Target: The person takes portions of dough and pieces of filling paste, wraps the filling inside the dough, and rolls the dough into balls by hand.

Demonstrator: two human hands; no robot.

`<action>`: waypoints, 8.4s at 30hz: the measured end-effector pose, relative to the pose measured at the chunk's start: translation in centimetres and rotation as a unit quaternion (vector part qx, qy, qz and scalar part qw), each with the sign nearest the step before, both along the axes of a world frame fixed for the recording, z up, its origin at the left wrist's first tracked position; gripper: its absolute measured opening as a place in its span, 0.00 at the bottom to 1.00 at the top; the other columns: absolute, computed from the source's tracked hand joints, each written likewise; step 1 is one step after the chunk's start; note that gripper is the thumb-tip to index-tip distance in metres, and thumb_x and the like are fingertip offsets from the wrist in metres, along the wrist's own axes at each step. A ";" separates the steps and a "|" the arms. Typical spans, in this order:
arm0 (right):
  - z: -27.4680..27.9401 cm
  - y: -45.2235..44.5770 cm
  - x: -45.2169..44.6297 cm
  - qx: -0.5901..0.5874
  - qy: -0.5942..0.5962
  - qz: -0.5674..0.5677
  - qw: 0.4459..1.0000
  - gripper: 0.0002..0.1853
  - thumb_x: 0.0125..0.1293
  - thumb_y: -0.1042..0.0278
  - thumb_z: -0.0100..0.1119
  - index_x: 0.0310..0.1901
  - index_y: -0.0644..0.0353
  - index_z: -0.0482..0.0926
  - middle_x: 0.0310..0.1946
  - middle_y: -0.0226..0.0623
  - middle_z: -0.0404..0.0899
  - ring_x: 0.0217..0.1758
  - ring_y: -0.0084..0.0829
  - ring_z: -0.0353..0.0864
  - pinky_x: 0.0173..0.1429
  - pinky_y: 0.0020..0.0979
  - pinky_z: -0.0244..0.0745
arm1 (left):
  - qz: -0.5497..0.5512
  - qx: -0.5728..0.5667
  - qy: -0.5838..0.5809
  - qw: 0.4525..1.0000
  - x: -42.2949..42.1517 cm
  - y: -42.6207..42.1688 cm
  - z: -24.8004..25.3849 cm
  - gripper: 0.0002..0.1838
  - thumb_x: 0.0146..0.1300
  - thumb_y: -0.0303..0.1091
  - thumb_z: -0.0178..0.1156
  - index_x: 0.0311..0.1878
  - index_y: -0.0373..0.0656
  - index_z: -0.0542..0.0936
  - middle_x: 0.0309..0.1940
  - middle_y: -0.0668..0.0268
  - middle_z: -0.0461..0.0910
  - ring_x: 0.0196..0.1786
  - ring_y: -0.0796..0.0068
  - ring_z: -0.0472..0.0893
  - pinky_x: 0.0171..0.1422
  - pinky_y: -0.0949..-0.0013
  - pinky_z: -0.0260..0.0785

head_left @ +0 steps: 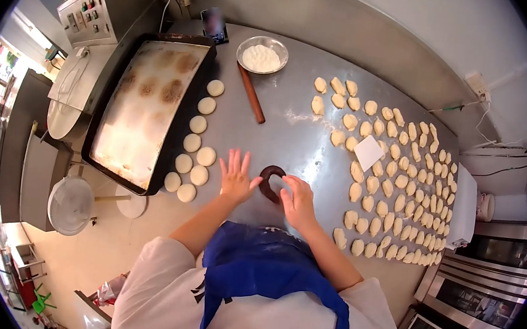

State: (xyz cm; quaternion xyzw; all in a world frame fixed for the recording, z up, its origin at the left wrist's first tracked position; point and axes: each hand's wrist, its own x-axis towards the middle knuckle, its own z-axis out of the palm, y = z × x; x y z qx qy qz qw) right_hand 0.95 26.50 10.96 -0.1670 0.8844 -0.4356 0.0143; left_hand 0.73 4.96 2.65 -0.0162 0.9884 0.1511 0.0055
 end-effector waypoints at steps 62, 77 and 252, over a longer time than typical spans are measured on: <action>0.1 -4.8 -2.8 -0.015 0.189 0.145 0.971 0.14 0.62 0.74 0.60 0.50 0.57 0.77 0.44 0.40 0.79 0.46 0.46 0.79 0.51 0.42 0.74 | 0.265 0.847 -0.162 0.431 -0.2 5.1 7.7 0.23 0.79 0.49 0.44 0.61 0.40 0.73 0.53 0.63 0.79 0.57 0.67 0.79 0.63 0.62 0.72; 3.9 -0.4 -0.6 -0.309 0.030 -0.075 0.948 0.12 0.64 0.70 0.49 0.45 0.65 0.78 0.59 0.49 0.75 0.58 0.46 0.74 0.64 0.45 0.69 | -0.017 0.888 -0.269 0.371 2.9 8.0 14.5 0.22 0.77 0.36 0.48 0.71 0.44 0.64 0.63 0.65 0.70 0.65 0.73 0.71 0.70 0.64 0.65; -2.9 -1.8 -2.4 -0.074 0.089 0.104 0.988 0.25 0.66 0.61 0.58 0.63 0.59 0.73 0.66 0.57 0.66 0.66 0.53 0.69 0.70 0.47 0.63 | 0.295 0.886 -0.130 0.333 6.3 3.0 10.3 0.17 0.76 0.34 0.51 0.62 0.36 0.70 0.57 0.59 0.75 0.61 0.61 0.76 0.66 0.57 0.72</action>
